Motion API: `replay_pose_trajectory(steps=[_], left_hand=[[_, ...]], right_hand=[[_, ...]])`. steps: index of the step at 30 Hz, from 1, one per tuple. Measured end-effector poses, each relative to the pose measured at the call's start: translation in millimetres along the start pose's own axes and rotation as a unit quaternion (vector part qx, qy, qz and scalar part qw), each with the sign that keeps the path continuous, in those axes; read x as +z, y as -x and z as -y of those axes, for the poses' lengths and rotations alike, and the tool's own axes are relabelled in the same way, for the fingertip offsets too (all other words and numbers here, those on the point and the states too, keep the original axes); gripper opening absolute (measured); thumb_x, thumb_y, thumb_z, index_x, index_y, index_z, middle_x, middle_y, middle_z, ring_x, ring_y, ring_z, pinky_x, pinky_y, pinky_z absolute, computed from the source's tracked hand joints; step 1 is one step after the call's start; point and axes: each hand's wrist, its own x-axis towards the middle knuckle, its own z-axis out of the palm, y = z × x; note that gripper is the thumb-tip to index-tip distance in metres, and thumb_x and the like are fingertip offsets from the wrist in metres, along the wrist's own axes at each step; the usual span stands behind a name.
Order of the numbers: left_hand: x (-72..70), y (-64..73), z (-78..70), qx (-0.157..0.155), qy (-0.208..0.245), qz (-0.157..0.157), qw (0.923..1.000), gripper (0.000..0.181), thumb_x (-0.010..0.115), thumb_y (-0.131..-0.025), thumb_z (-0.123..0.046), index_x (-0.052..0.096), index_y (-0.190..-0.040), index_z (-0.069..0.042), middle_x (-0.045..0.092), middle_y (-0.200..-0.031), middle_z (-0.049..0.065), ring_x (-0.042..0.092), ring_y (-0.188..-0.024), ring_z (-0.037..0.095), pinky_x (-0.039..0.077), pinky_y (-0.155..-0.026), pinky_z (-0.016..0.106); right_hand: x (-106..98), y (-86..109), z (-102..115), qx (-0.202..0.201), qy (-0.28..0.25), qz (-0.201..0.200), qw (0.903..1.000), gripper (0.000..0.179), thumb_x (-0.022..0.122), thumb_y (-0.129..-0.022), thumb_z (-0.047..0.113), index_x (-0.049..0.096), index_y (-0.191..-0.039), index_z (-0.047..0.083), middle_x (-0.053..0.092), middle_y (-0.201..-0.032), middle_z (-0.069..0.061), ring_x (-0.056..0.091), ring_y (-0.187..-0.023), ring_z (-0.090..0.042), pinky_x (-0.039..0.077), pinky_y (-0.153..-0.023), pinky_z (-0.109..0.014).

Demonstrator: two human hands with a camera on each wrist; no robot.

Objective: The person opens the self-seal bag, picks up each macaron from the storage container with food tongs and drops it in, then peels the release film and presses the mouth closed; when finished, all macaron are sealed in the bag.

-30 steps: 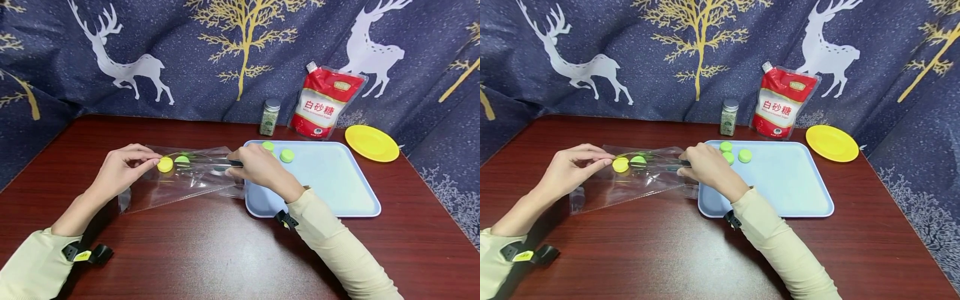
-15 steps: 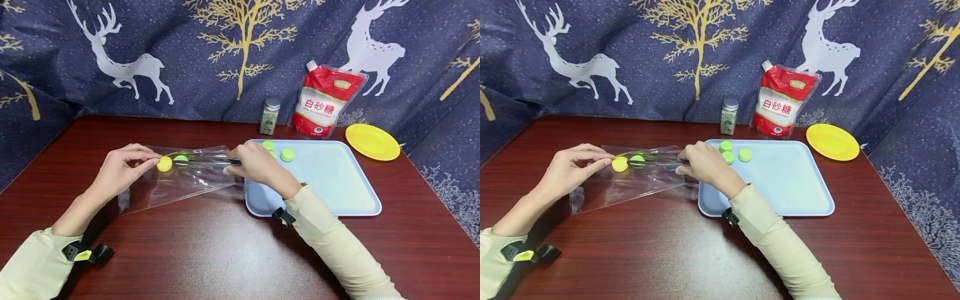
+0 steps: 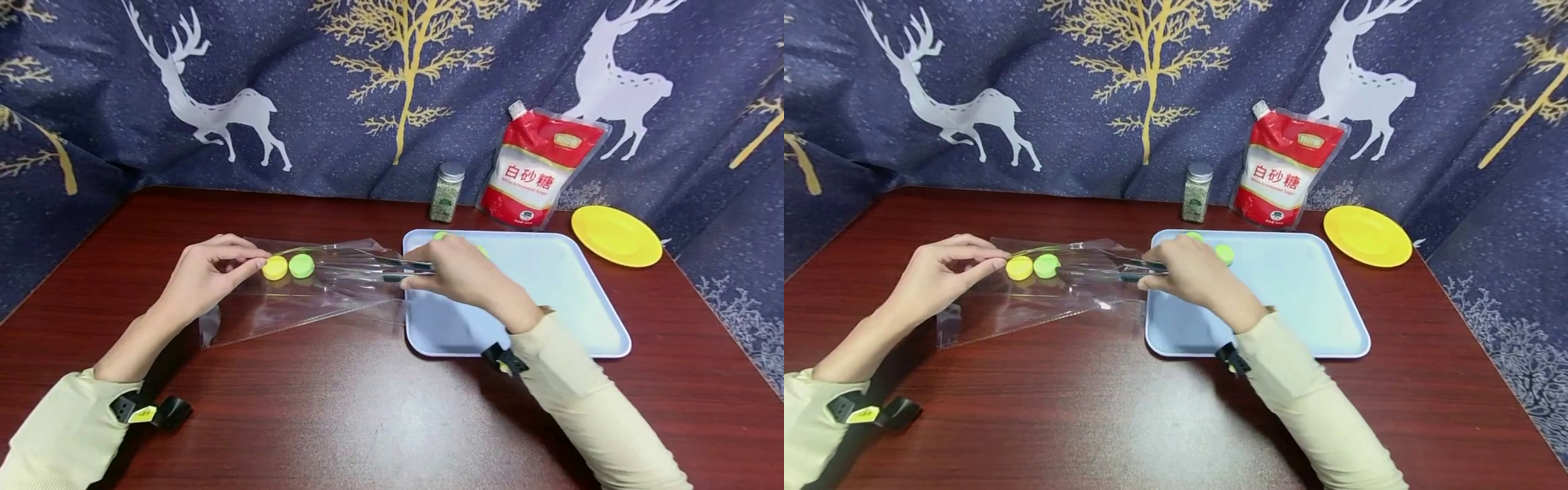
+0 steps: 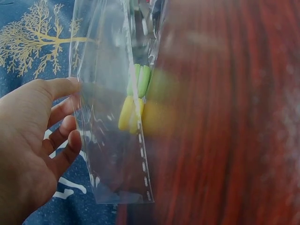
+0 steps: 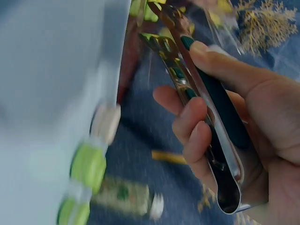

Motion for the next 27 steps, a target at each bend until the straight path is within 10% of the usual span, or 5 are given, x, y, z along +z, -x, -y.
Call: replay_pose_trajectory(steps=[9,12,18,27], left_hand=[[0.8,-0.5,-3.4,0.002,-0.002,-0.005,1.0000,0.018,0.074,-0.073,0.008,0.074,-0.086,-0.004,0.065,-0.083,0.001,0.045,-0.061,0.005,0.033,-0.049,0.018],[0.0,0.6,-2.0,0.001,0.000,-0.004,1.0000,0.019,0.075,-0.073,0.005,0.074,-0.087,-0.007,0.064,-0.085,-0.002,0.045,-0.061,0.005,0.034,-0.049,0.019],[0.5,0.8,1.7,0.001,0.004,-0.003,1.0000,0.019,0.076,-0.074,0.002,0.075,-0.088,-0.010,0.064,-0.084,-0.004,0.044,-0.060,0.005,0.033,-0.049,0.020],[-2.3,-1.3,-21.7,-0.003,0.000,-0.005,1.0000,0.016,0.073,-0.073,0.010,0.073,-0.085,-0.001,0.065,-0.082,0.005,0.044,-0.060,0.005,0.033,-0.049,0.019]], right_hand=[[-43,58.4,-37,0.018,-0.007,0.000,0.9998,0.038,0.077,-0.077,0.026,0.070,-0.106,0.003,0.070,-0.095,-0.006,0.060,-0.070,-0.009,0.048,-0.062,-0.030],[-58,83.2,-49,0.031,0.010,-0.010,0.9994,0.041,0.078,-0.076,0.027,0.069,-0.109,0.005,0.068,-0.076,0.002,0.047,-0.053,-0.003,0.040,-0.052,-0.024],[-77,132.0,-77,0.075,0.047,-0.046,0.9950,0.041,0.080,-0.072,0.024,0.070,-0.107,0.005,0.024,-0.048,0.020,0.019,-0.042,0.001,0.025,-0.043,-0.020],[-81,161.3,-106,0.160,0.050,-0.063,0.9837,0.038,0.082,-0.071,0.022,0.072,-0.104,0.006,0.060,-0.065,0.013,0.039,-0.050,-0.003,0.031,-0.053,-0.019]])
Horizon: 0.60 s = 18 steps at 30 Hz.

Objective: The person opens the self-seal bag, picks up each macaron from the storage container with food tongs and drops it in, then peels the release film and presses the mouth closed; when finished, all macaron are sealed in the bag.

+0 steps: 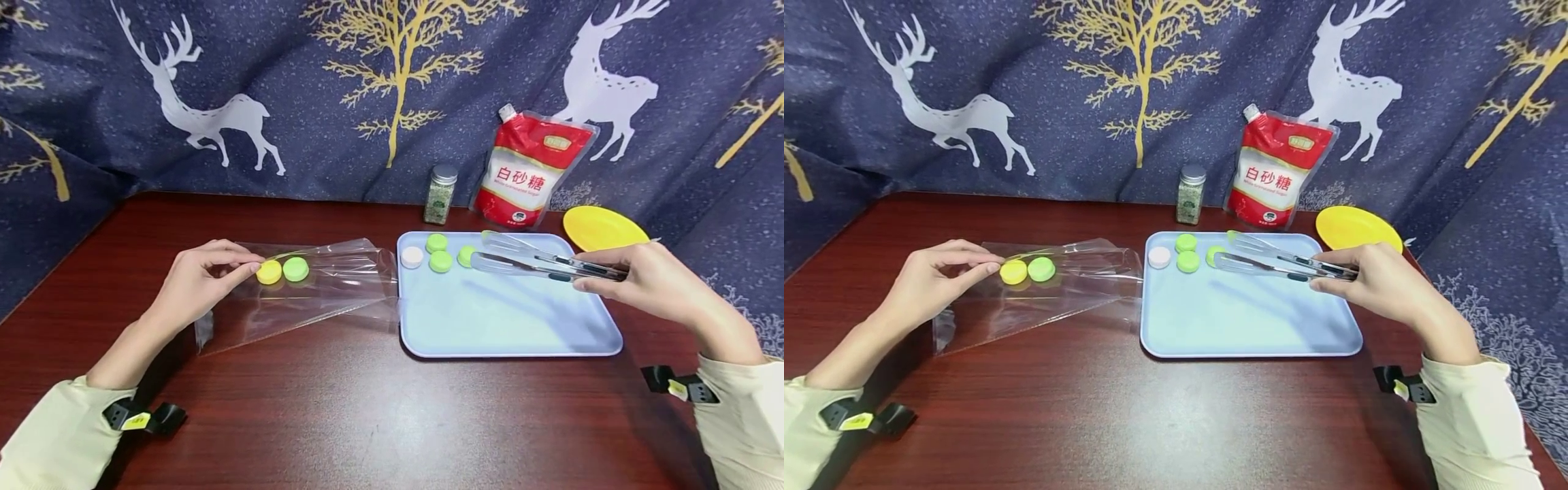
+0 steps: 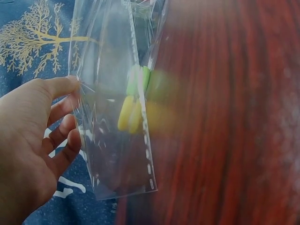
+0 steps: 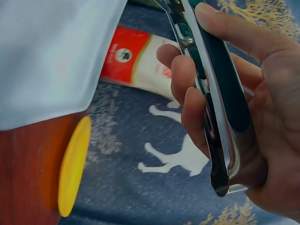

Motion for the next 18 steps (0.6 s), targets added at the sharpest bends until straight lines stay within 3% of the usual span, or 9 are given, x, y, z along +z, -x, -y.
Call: replay_pose_trajectory(steps=[6,14,18], left_hand=[[-2.5,-0.3,-9.3,0.011,0.018,0.001,0.9998,0.014,0.071,-0.074,0.012,0.072,-0.085,0.003,0.064,-0.081,0.010,0.045,-0.061,0.006,0.034,-0.051,0.017],[-3.3,-1.5,-15.8,0.013,0.015,0.004,0.9998,0.016,0.072,-0.072,0.013,0.072,-0.084,0.002,0.064,-0.080,0.008,0.043,-0.058,0.007,0.033,-0.048,0.019],[-3.7,-2.1,-16.7,0.013,0.015,0.006,0.9998,0.016,0.072,-0.072,0.014,0.072,-0.084,0.002,0.064,-0.080,0.008,0.044,-0.058,0.007,0.033,-0.048,0.019]], right_hand=[[6,-1.7,-11,-0.008,-0.003,0.007,0.9999,0.040,0.081,-0.072,0.021,0.070,-0.105,0.002,0.062,-0.065,0.011,0.045,-0.054,-0.003,0.033,-0.052,-0.019],[14,-1.9,-19,-0.005,-0.015,0.014,0.9998,0.040,0.080,-0.073,0.021,0.070,-0.106,0.001,0.065,-0.069,0.008,0.039,-0.048,-0.002,0.032,-0.048,-0.020],[17,-2.7,-18,-0.008,-0.018,0.017,0.9997,0.039,0.079,-0.075,0.023,0.070,-0.106,0.001,0.061,-0.061,0.010,0.036,-0.045,-0.001,0.031,-0.046,-0.021]])
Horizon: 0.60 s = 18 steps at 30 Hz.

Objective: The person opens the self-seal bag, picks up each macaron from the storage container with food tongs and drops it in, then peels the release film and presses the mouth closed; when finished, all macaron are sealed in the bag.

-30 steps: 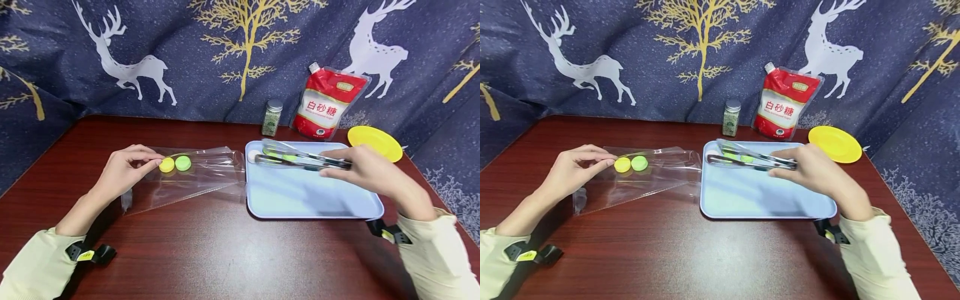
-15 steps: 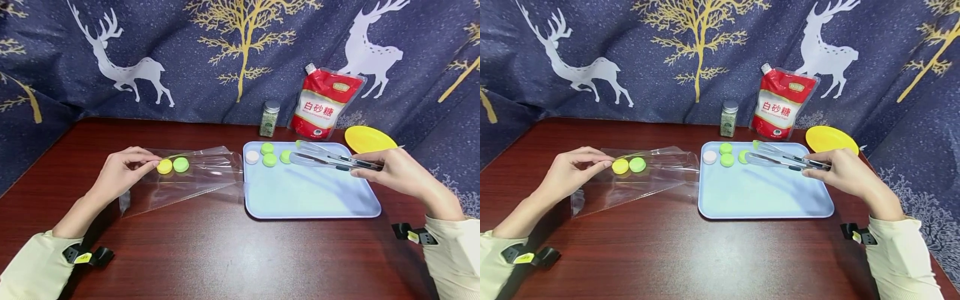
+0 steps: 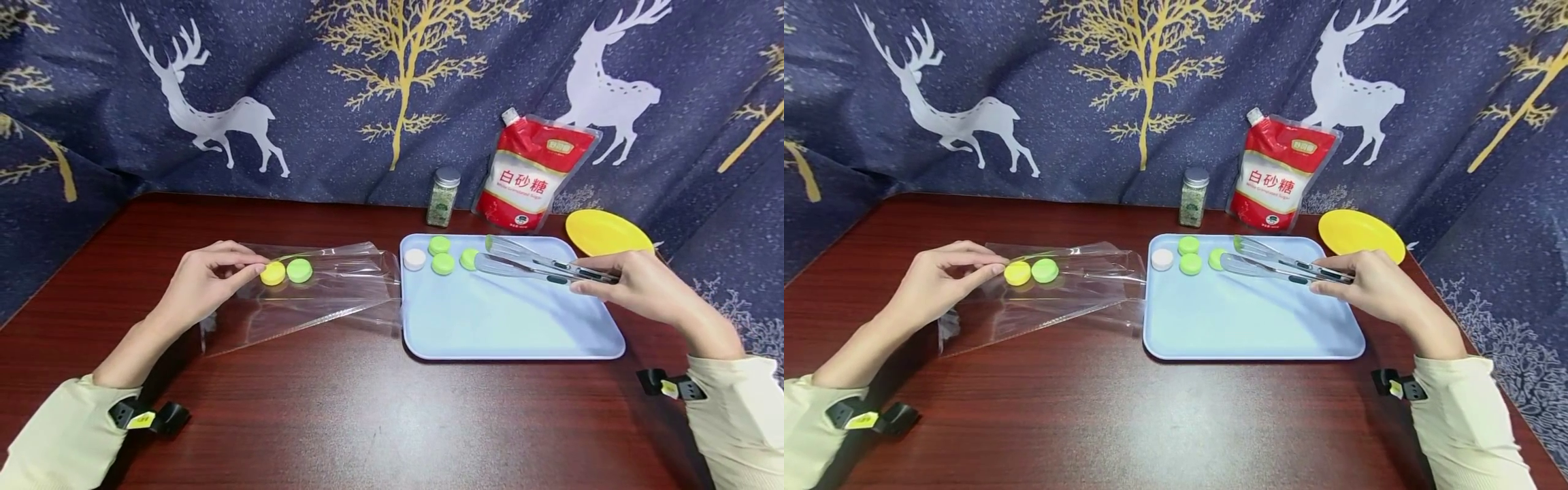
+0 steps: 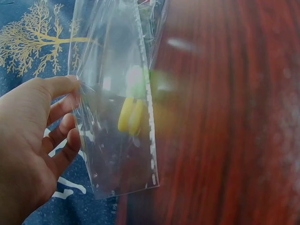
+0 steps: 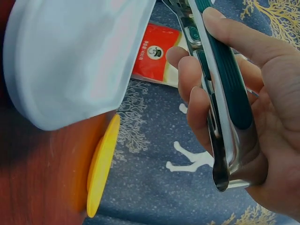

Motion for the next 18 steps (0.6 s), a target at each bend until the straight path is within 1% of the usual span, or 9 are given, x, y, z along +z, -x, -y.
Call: replay_pose_trajectory(steps=[3,6,9,13,15,18], left_hand=[[0.3,0.3,1.5,0.003,0.001,0.003,1.0000,0.018,0.071,-0.071,0.014,0.072,-0.084,0.002,0.064,-0.080,0.008,0.043,-0.058,0.007,0.033,-0.048,0.020],[0.6,0.5,2.4,0.002,0.002,0.004,1.0000,0.019,0.071,-0.071,0.015,0.072,-0.084,0.001,0.064,-0.080,0.008,0.044,-0.058,0.007,0.034,-0.048,0.020],[0.3,0.2,1.6,-0.002,0.000,0.005,1.0000,0.018,0.072,-0.071,0.014,0.072,-0.084,0.001,0.064,-0.080,0.007,0.044,-0.059,0.007,0.034,-0.048,0.019],[1.0,0.3,2.9,-0.002,-0.004,0.005,1.0000,0.017,0.071,-0.072,0.014,0.072,-0.085,0.003,0.064,-0.081,0.008,0.047,-0.062,0.007,0.035,-0.050,0.017],[2.5,0.9,9.3,-0.002,-0.005,0.005,1.0000,0.017,0.072,-0.072,0.013,0.072,-0.085,0.002,0.064,-0.082,0.007,0.048,-0.064,0.007,0.036,-0.051,0.016],[4.6,2.7,24.1,-0.003,-0.003,0.005,1.0000,0.019,0.073,-0.072,0.011,0.073,-0.086,-0.001,0.065,-0.083,0.004,0.049,-0.065,0.006,0.036,-0.051,0.016]], right_hand=[[3,-0.9,0,0.000,-0.009,0.007,0.9999,0.040,0.078,-0.075,0.022,0.069,-0.107,0.000,0.055,-0.055,0.011,0.036,-0.043,-0.001,0.029,-0.044,-0.022],[6,-2.0,1,-0.001,-0.018,0.014,0.9997,0.041,0.078,-0.076,0.021,0.068,-0.107,-0.002,0.053,-0.053,0.010,0.035,-0.041,-0.002,0.029,-0.042,-0.022],[7,-2.9,1,-0.001,-0.022,0.021,0.9995,0.042,0.078,-0.076,0.021,0.067,-0.109,-0.003,0.054,-0.054,0.009,0.037,-0.042,-0.003,0.029,-0.042,-0.023],[10,-4.1,2,-0.007,-0.022,0.022,0.9995,0.041,0.078,-0.075,0.019,0.067,-0.108,-0.003,0.057,-0.056,0.010,0.043,-0.045,-0.003,0.031,-0.044,-0.023],[11,-4.8,2,-0.011,-0.023,0.020,0.9995,0.040,0.078,-0.075,0.019,0.067,-0.108,-0.003,0.058,-0.056,0.010,0.046,-0.047,-0.004,0.033,-0.046,-0.023],[14,-6.1,2,-0.018,-0.023,0.014,0.9995,0.039,0.078,-0.075,0.018,0.068,-0.108,-0.002,0.056,-0.054,0.012,0.047,-0.047,-0.004,0.034,-0.046,-0.022]])
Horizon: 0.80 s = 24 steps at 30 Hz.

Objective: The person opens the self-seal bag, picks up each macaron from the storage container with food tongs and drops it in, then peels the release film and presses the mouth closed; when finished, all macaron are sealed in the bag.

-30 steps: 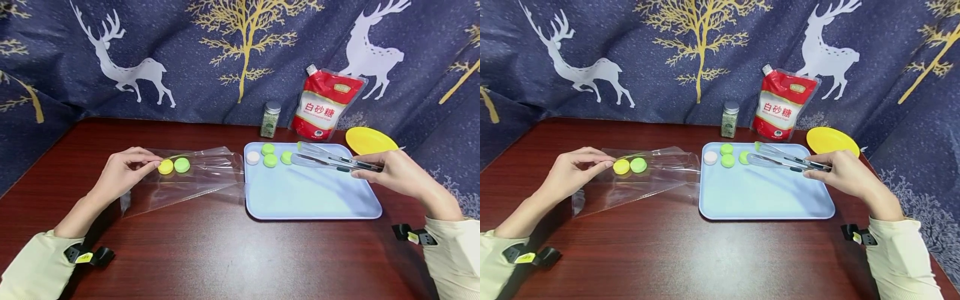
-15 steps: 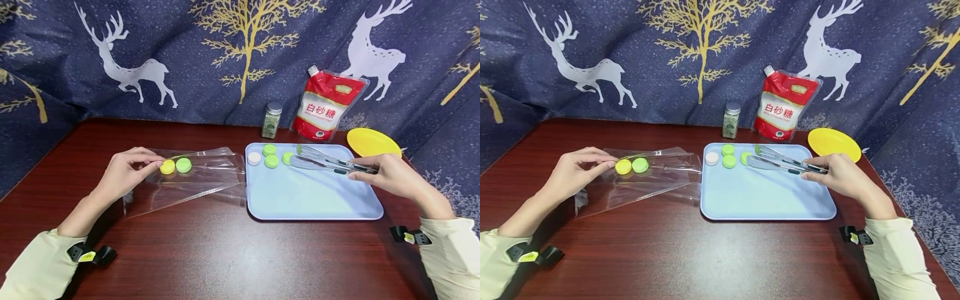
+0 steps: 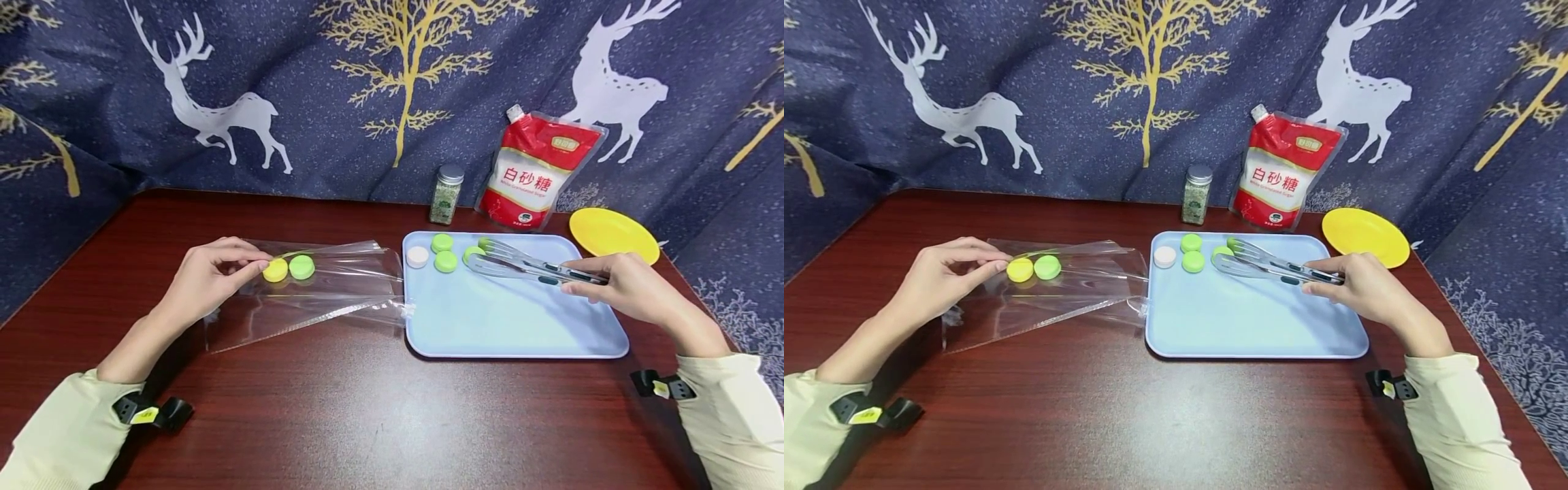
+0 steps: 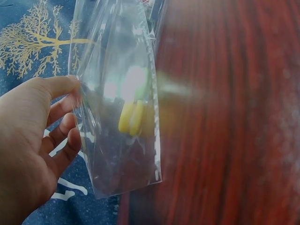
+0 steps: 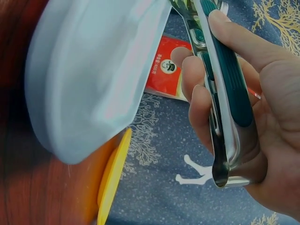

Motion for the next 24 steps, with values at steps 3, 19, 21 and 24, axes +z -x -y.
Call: replay_pose_trajectory(steps=[3,19,21,24], left_hand=[[1.2,1.3,12.5,-0.002,0.002,0.001,1.0000,0.020,0.075,-0.072,0.008,0.074,-0.087,-0.006,0.065,-0.083,-0.001,0.049,-0.064,0.005,0.036,-0.051,0.016],[2.4,1.9,15.0,-0.006,-0.011,0.000,0.9999,0.018,0.074,-0.073,0.009,0.073,-0.086,-0.003,0.065,-0.084,0.002,0.049,-0.065,0.005,0.036,-0.050,0.017],[1.9,2.1,14.7,-0.009,-0.012,0.002,0.9999,0.018,0.074,-0.073,0.008,0.073,-0.087,-0.003,0.065,-0.084,0.002,0.049,-0.065,0.005,0.036,-0.050,0.017],[0.8,2.2,13.5,-0.011,-0.010,0.005,0.9999,0.018,0.074,-0.074,0.006,0.074,-0.088,-0.006,0.065,-0.085,-0.001,0.050,-0.067,0.004,0.037,-0.051,0.016]], right_hand=[[1,-0.9,1,-0.006,0.008,-0.006,0.9999,0.039,0.078,-0.075,0.018,0.068,-0.107,-0.001,0.050,-0.051,0.014,0.040,-0.047,-0.003,0.032,-0.046,-0.022],[-2,-1.3,4,-0.013,0.031,-0.017,0.9993,0.039,0.078,-0.075,0.020,0.069,-0.106,-0.002,0.043,-0.046,0.015,0.024,-0.048,-0.002,0.026,-0.044,-0.022],[-3,-0.9,5,-0.013,0.031,-0.022,0.9992,0.039,0.078,-0.075,0.020,0.069,-0.106,-0.002,0.042,-0.046,0.015,0.025,-0.047,-0.002,0.027,-0.044,-0.022],[-6,-0.7,8,-0.019,0.029,-0.029,0.9990,0.039,0.078,-0.075,0.019,0.068,-0.106,-0.003,0.043,-0.047,0.016,0.028,-0.047,-0.002,0.027,-0.044,-0.021]])
